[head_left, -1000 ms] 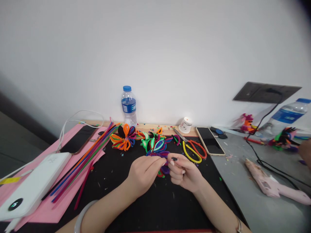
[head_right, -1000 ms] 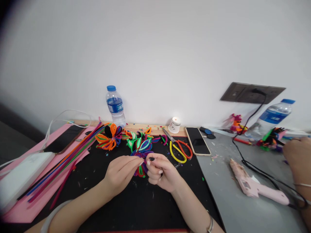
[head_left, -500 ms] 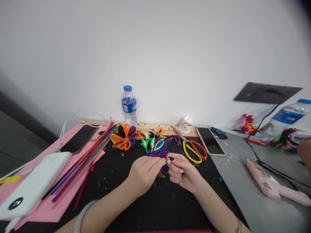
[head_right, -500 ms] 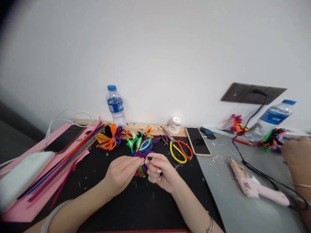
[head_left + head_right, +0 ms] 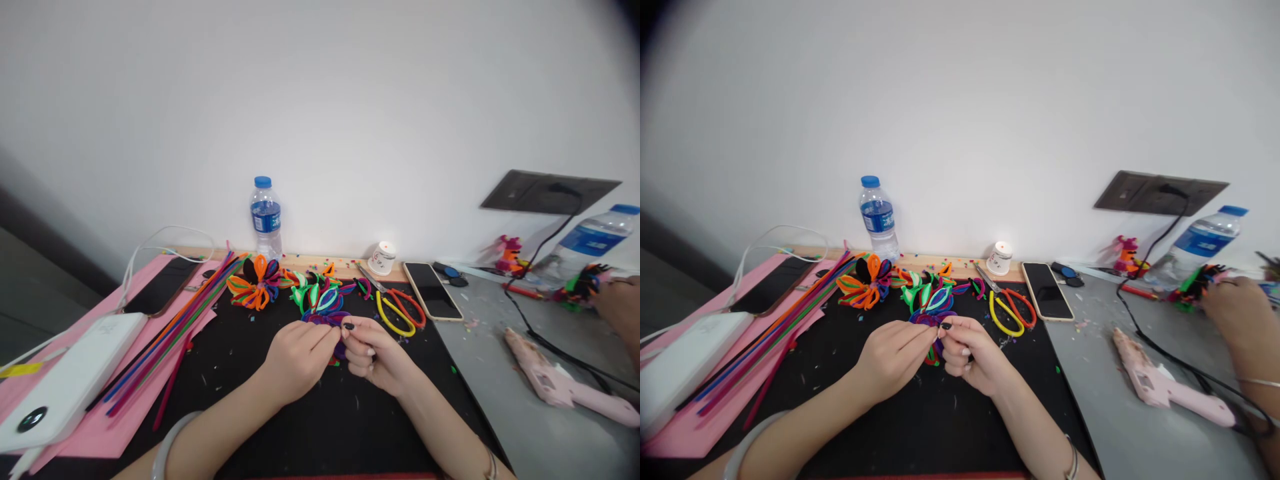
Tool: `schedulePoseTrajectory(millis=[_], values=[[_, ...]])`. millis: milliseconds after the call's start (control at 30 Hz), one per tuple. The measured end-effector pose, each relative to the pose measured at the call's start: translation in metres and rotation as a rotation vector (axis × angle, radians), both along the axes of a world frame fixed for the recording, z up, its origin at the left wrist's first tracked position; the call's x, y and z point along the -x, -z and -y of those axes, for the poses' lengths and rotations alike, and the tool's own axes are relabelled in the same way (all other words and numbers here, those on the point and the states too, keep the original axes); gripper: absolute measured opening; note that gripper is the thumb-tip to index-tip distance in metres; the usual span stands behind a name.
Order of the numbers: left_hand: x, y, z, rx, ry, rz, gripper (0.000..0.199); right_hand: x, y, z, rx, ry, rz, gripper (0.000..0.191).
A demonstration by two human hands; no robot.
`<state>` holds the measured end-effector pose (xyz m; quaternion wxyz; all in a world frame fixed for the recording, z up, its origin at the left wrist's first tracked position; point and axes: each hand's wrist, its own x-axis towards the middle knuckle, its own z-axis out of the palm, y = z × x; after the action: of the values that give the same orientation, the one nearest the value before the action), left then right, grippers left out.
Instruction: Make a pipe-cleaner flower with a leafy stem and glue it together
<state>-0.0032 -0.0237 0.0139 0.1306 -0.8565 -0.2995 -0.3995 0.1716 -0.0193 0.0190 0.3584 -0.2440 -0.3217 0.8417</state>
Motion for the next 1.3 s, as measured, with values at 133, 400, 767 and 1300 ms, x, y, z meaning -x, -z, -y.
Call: schedulePoseTrajectory(millis=[133, 400, 767, 1300], values=[[-0.0007, 0.0008, 0.0004, 0.025, -0.018, -0.001, 0.015, -0.0005, 0.0002, -0.0006, 0.016, -0.017, -0.019, 0.009], [-0.0008, 0.0015, -0.001, 0.056, -0.022, 0.035, 0.017, -0.0014, -0.0004, -0.0002, 0.035, -0.051, -0.045, 0.005], [0.0031, -0.0005, -0.0012, 0.028, 0.054, 0.089, 0.018, -0.0049, 0.0009, -0.0054, 0.077, -0.111, -0.171, 0.012], [0.0046, 0.0001, -0.0021, 0.002, 0.059, 0.054, 0.015, -0.0003, -0.0003, -0.0028, 0.057, -0.06, -0.071, 0.01]])
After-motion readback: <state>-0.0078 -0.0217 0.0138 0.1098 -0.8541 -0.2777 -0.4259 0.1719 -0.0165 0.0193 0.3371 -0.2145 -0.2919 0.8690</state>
